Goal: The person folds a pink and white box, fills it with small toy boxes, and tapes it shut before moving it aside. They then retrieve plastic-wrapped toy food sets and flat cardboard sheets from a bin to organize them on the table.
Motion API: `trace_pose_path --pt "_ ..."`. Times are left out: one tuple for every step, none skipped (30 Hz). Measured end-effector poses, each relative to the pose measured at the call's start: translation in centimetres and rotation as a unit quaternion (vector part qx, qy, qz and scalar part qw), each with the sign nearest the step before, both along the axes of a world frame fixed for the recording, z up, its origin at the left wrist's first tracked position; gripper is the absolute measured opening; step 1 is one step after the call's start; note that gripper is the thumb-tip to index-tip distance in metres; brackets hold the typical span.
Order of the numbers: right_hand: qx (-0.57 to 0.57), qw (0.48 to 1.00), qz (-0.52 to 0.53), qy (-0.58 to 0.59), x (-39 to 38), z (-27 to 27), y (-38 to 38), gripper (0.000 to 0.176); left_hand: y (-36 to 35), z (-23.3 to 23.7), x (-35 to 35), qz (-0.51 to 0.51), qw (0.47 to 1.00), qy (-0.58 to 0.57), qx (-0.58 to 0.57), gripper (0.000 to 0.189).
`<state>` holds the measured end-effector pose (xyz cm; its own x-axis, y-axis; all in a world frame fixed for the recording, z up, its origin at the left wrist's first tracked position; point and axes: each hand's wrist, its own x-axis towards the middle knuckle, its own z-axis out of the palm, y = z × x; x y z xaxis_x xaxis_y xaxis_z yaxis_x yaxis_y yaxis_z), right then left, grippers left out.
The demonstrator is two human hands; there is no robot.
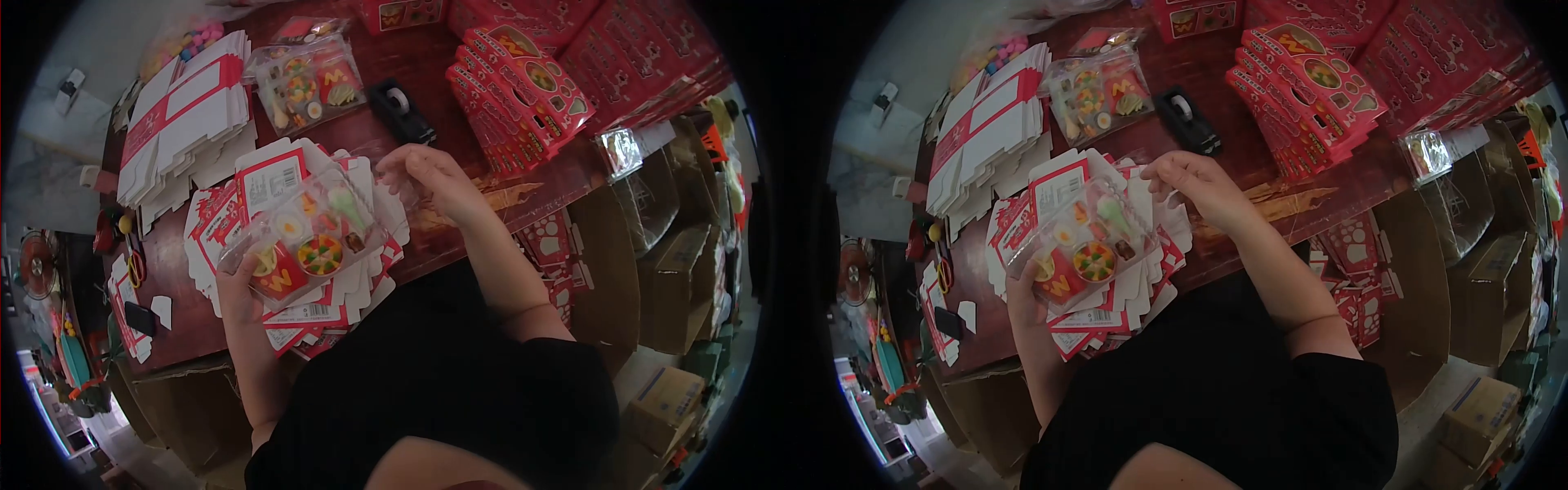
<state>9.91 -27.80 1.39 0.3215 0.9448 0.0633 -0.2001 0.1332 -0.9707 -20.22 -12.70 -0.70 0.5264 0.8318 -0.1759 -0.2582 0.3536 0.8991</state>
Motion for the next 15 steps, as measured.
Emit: trace_pose_path --pt "-0.021 1.0 -0.018 -0.012 -0.4 0.5 0.0 0.036 -0.1 -0.1 0.1 0.004 1.0 0.011 0.006 0.045" --pt "-0.043 0.998 -0.036 -0.025 -0.8 0.8 0.1 0.032 -0.1 -0.2 0.0 0.007 1.0 0.022 0.012 0.045" --pt "-0.065 0.996 -0.054 -0.038 -1.1 0.9 0.2 0.028 0.0 -0.4 -0.1 -0.009 1.0 0.024 0.016 0.048" --pt "-0.05 0.997 -0.054 -0.008 -1.3 0.7 0.4 0.025 -0.1 -0.2 -0.1 -0.019 1.0 0.011 0.011 0.049" --pt "-0.036 0.998 -0.053 0.022 -1.5 0.2 0.6 0.023 -0.2 0.0 0.0 -0.029 1.0 -0.002 0.006 0.05" --pt "-0.021 0.997 -0.053 0.051 -1.6 -0.3 0.8 0.021 -0.4 0.1 0.2 -0.04 0.999 -0.015 0.001 0.051" --pt "0.001 0.993 -0.014 0.115 -1.8 -0.9 1.1 0.02 -0.5 0.0 0.2 -0.046 0.998 -0.03 -0.003 0.052" --pt "0.023 0.983 0.023 0.178 -2.0 -1.7 1.4 0.019 -0.5 -0.2 0.3 -0.054 0.998 -0.045 -0.008 0.052" --pt "0.045 0.968 0.06 0.24 -2.2 -2.5 1.7 0.018 -0.5 -0.3 0.5 -0.062 0.996 -0.06 -0.013 0.053" --pt "0.066 0.947 0.11 0.295 -2.2 -3.7 2.1 0.017 -0.7 -0.4 0.8 -0.059 0.996 -0.061 -0.025 0.053" --pt "-0.016 0.94 0.058 0.335 -3.4 -2.9 2.5 0.018 -1.0 -0.4 1.3 -0.056 0.996 -0.063 -0.037 0.052" --pt "-0.098 0.924 0.006 0.37 -5.1 -1.4 3.1 0.019 -1.3 -0.5 1.7 -0.053 0.995 -0.065 -0.048 0.052" --pt "-0.18 0.897 -0.046 0.402 -6.1 -0.5 3.4 0.022 -1.5 -0.6 2.2 -0.044 0.996 -0.059 -0.052 0.051" --pt "-0.163 0.888 0.016 0.429 -5.9 -0.9 3.4 0.027 -1.7 -0.7 2.6 -0.033 0.997 -0.052 -0.056 0.05" --pt "-0.149 0.877 0.079 0.45 -5.7 -0.9 3.4 0.034 -2.0 -0.8 3.0 -0.023 0.997 -0.045 -0.06 0.048"
